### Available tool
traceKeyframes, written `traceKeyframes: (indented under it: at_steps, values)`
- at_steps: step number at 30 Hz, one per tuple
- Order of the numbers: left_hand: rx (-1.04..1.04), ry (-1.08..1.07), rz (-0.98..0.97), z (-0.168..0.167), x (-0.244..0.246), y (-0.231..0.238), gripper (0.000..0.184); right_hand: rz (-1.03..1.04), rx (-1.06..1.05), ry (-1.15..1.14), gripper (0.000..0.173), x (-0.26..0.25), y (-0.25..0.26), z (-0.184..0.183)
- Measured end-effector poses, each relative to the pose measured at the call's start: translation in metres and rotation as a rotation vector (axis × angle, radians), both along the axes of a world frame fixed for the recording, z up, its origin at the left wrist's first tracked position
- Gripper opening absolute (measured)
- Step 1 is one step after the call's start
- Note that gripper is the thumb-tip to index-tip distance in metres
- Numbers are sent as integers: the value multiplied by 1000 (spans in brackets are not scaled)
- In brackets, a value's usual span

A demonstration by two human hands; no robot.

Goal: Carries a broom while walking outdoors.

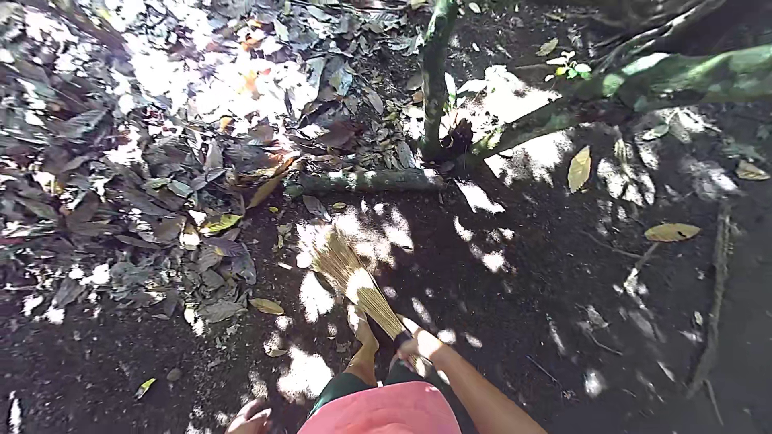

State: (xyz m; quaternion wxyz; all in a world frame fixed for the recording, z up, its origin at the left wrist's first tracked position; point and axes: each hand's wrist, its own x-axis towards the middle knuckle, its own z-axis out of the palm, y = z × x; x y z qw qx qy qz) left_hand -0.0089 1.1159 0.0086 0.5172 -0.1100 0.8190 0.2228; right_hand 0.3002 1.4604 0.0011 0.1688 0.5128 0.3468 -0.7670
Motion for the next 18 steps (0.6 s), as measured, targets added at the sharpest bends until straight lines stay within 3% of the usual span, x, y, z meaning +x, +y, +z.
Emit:
traceKeyframes:
  at_steps: [2, 5, 6, 9, 11, 12, 14, 16, 17, 18]
  values:
    - [60, -10, -18, 2, 4, 31, 52, 34, 49, -21, 95, 30, 11, 33]
    - [85, -35, -6, 7, 15, 89, 49, -26, 181, -128, 54, 79, 39, 68]
    - [84, -53, 6, 6, 16, 104, 50, -90, 205, -167, 57, 95, 50, 74]
    - [119, -73, 35, 4, 23, 144, 49, -275, 246, -265, 105, 137, 102, 64]
    - [129, -59, 48, 8, 29, 168, 48, -411, 222, -348, 105, 148, 145, 37]
    - [133, -49, 55, 10, 33, 179, 48, -453, 210, -349, 96, 144, 166, 20]
    - [143, -28, 80, 19, 45, 205, 49, -450, 154, -269, 53, 105, 196, -3]
    - [163, -39, 108, 30, 62, 241, 47, -298, 43, -137, 23, 42, 203, -16]
    - [181, -61, 121, 33, 71, 263, 45, -226, -20, -85, 24, 12, 201, -23]
    - [205, -94, 140, 37, 80, 288, 44, -161, -82, -65, 42, -14, 201, -24]
